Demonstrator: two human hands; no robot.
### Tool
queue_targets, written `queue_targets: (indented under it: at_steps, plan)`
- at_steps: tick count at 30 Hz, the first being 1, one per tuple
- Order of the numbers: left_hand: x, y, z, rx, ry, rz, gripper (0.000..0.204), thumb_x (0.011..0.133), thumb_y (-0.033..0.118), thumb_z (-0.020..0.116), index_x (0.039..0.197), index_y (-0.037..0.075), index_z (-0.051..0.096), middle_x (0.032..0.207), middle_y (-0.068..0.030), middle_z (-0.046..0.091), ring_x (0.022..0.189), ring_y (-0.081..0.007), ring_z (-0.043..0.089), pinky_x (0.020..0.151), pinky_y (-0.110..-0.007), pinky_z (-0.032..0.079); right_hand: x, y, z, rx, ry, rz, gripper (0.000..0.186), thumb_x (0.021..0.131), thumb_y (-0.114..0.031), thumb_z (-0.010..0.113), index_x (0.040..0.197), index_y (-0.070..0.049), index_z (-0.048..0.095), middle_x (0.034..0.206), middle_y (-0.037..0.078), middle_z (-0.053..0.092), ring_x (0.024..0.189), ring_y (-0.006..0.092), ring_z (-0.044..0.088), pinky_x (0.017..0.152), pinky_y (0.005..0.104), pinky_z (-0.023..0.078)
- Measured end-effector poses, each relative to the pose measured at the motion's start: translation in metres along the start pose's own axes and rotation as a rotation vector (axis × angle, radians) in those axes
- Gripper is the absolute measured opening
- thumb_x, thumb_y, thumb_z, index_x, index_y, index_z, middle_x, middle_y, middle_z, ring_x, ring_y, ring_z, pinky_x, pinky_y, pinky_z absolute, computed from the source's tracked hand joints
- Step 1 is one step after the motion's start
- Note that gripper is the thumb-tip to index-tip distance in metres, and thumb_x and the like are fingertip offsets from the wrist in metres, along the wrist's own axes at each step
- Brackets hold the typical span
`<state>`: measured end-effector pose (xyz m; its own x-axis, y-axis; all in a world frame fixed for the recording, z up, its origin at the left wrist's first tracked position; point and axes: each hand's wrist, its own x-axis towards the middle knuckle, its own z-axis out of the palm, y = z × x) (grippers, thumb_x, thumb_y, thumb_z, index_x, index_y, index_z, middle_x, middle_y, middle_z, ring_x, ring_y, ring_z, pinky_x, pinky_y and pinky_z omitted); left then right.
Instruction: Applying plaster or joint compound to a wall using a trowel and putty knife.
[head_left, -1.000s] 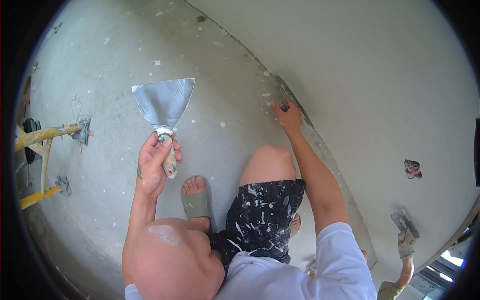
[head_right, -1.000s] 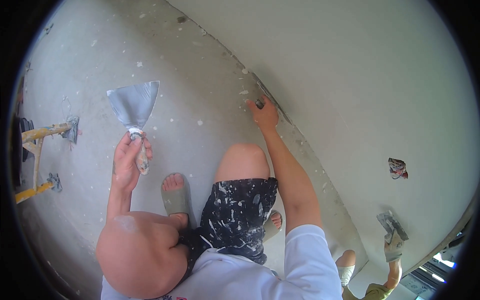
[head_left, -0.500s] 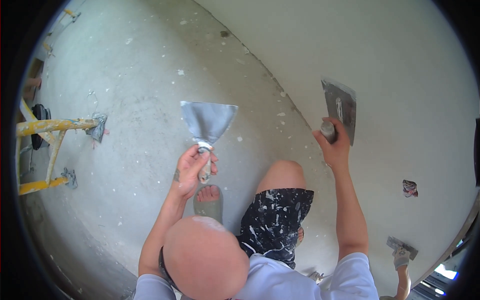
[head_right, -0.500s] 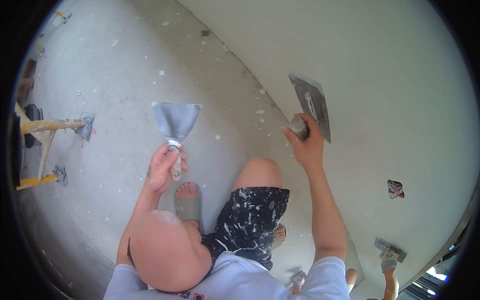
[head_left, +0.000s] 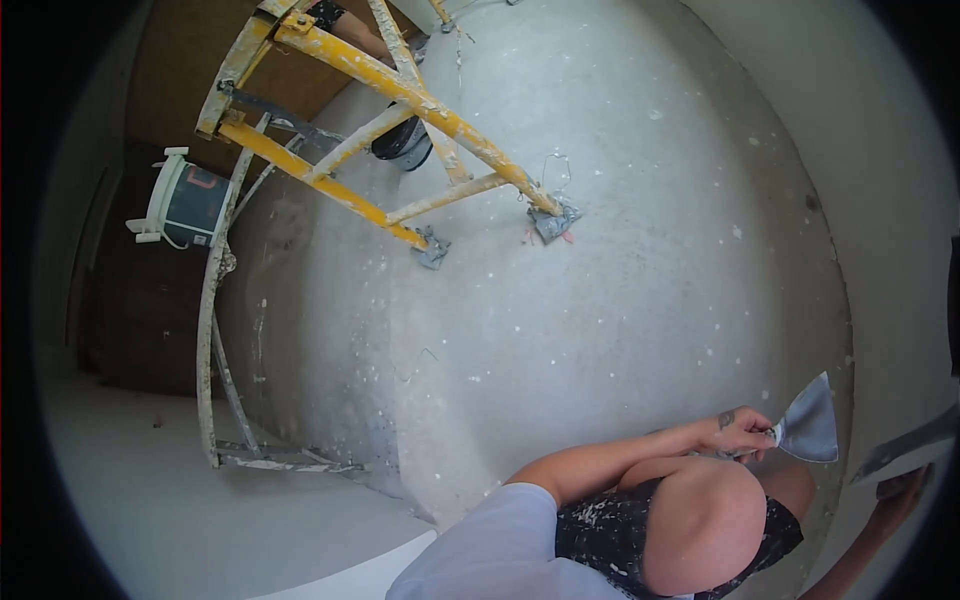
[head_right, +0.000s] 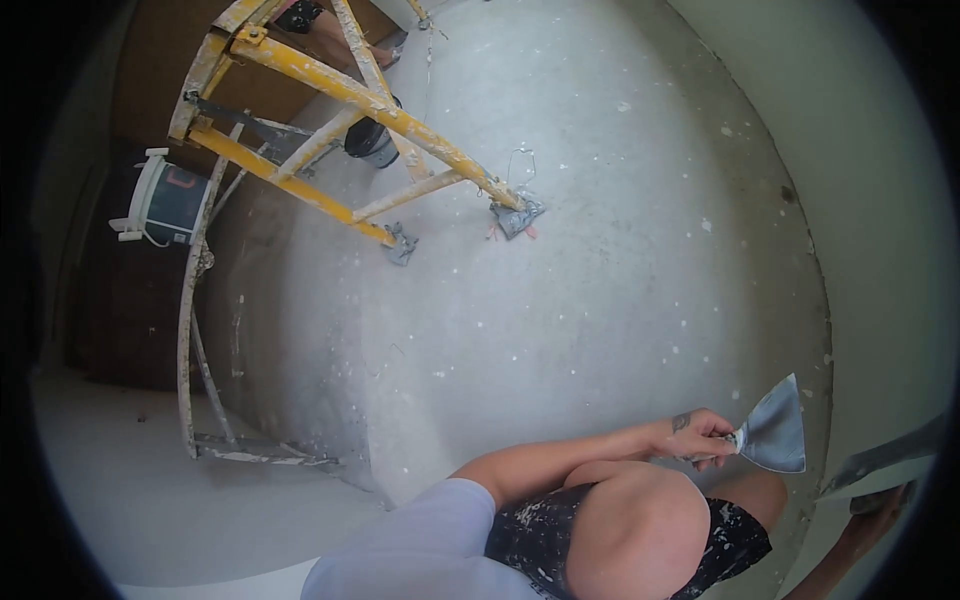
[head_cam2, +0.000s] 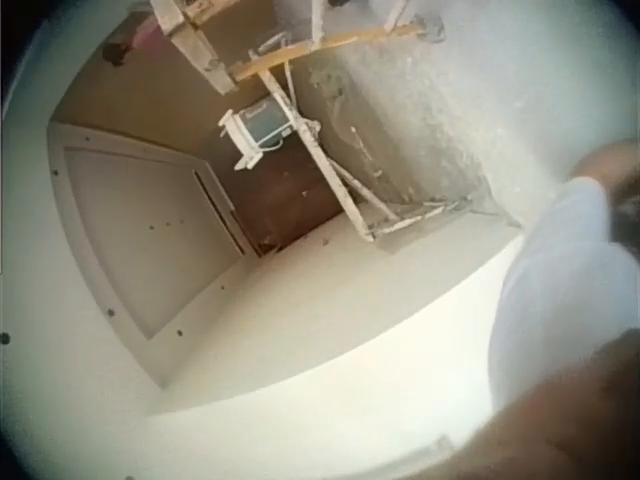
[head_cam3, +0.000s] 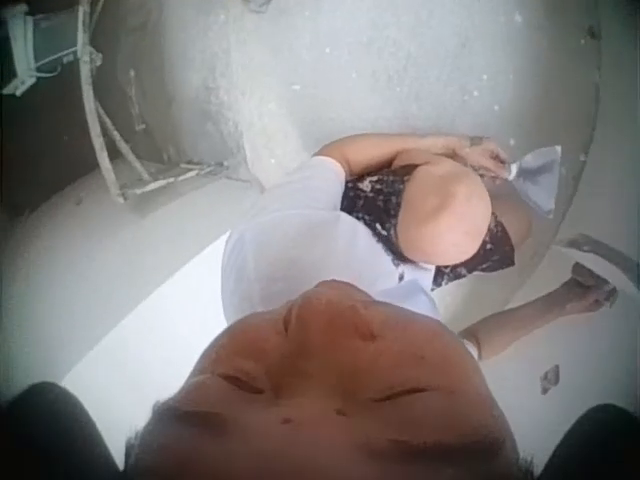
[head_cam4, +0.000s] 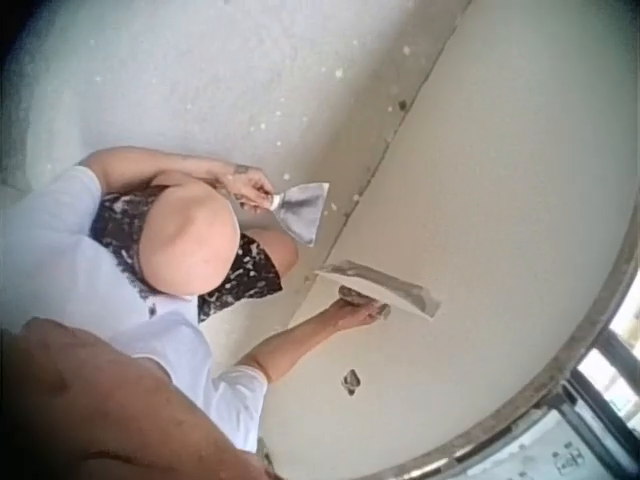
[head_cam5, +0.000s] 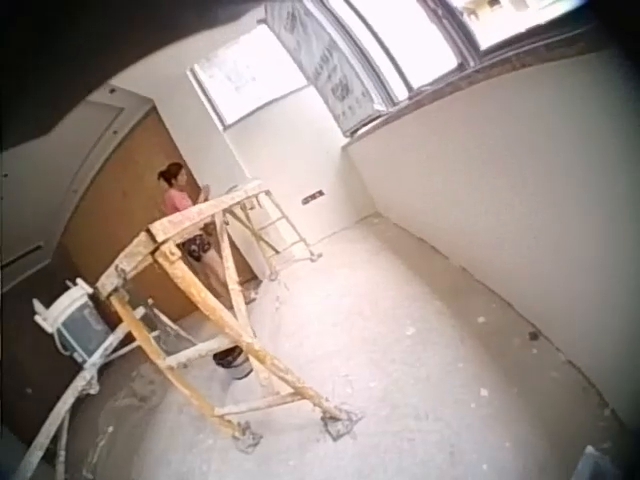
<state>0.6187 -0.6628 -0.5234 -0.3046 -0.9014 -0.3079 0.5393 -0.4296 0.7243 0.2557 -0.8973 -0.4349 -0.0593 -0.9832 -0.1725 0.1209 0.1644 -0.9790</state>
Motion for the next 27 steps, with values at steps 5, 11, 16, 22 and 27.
queue_targets:
  at_steps: [5,11,16,22,27]
  plan:
    - [0.025,-0.002,-0.001,0.074,-0.018,-0.058,0.027,0.099,0.028,0.061,0.109,0.003,0.067,0.086,-0.0024,0.068,0.068,-0.0072,0.060,0.059,-0.024,0.047,-0.011,-0.006,-0.033,0.186,-0.266,0.031,0.057,0.094,-0.032,0.066,0.139,-0.005,0.045,0.132,0.013,0.058,0.120,0.0296,0.058,0.095,0.0500,0.054]
    - [0.016,0.059,-0.010,0.181,-0.248,-0.063,0.021,0.097,0.020,0.063,0.103,0.001,0.069,0.087,-0.0029,0.068,0.069,-0.0077,0.058,0.062,-0.024,0.047,-0.038,0.010,0.056,0.509,-0.651,-0.048,0.053,0.097,-0.044,0.055,0.139,-0.013,0.050,0.134,0.005,0.060,0.119,0.0259,0.059,0.096,0.0434,0.053]
    - [0.057,0.046,0.033,0.319,-0.376,-0.081,0.023,0.096,0.020,0.065,0.104,-0.001,0.070,0.084,-0.0030,0.068,0.068,-0.0080,0.057,0.062,-0.025,0.048,-0.065,-0.007,0.063,0.753,-0.473,0.156,0.063,0.090,-0.027,0.069,0.144,-0.007,0.042,0.138,0.013,0.053,0.123,0.0274,0.055,0.102,0.0465,0.048]
    - [0.041,0.062,0.049,0.212,-0.337,0.014,0.025,0.096,0.023,0.065,0.099,-0.002,0.068,0.081,-0.0060,0.067,0.066,-0.0108,0.060,0.058,-0.025,0.045,-0.078,-0.032,0.068,-0.504,-0.674,0.139,0.024,0.083,-0.024,0.080,0.077,-0.006,0.066,0.062,-0.002,0.057,0.058,0.0068,0.053,0.053,0.0264,0.042]
    - [0.033,0.050,0.016,0.059,0.022,0.163,0.025,0.100,0.023,0.060,0.105,-0.001,0.065,0.083,-0.0057,0.065,0.064,-0.0102,0.058,0.058,-0.025,0.047,-0.093,-0.030,0.021,-0.194,-0.626,0.454,0.037,0.094,-0.041,0.064,0.091,-0.004,0.064,0.070,0.003,0.059,0.060,0.0110,0.055,0.055,0.0271,0.045]
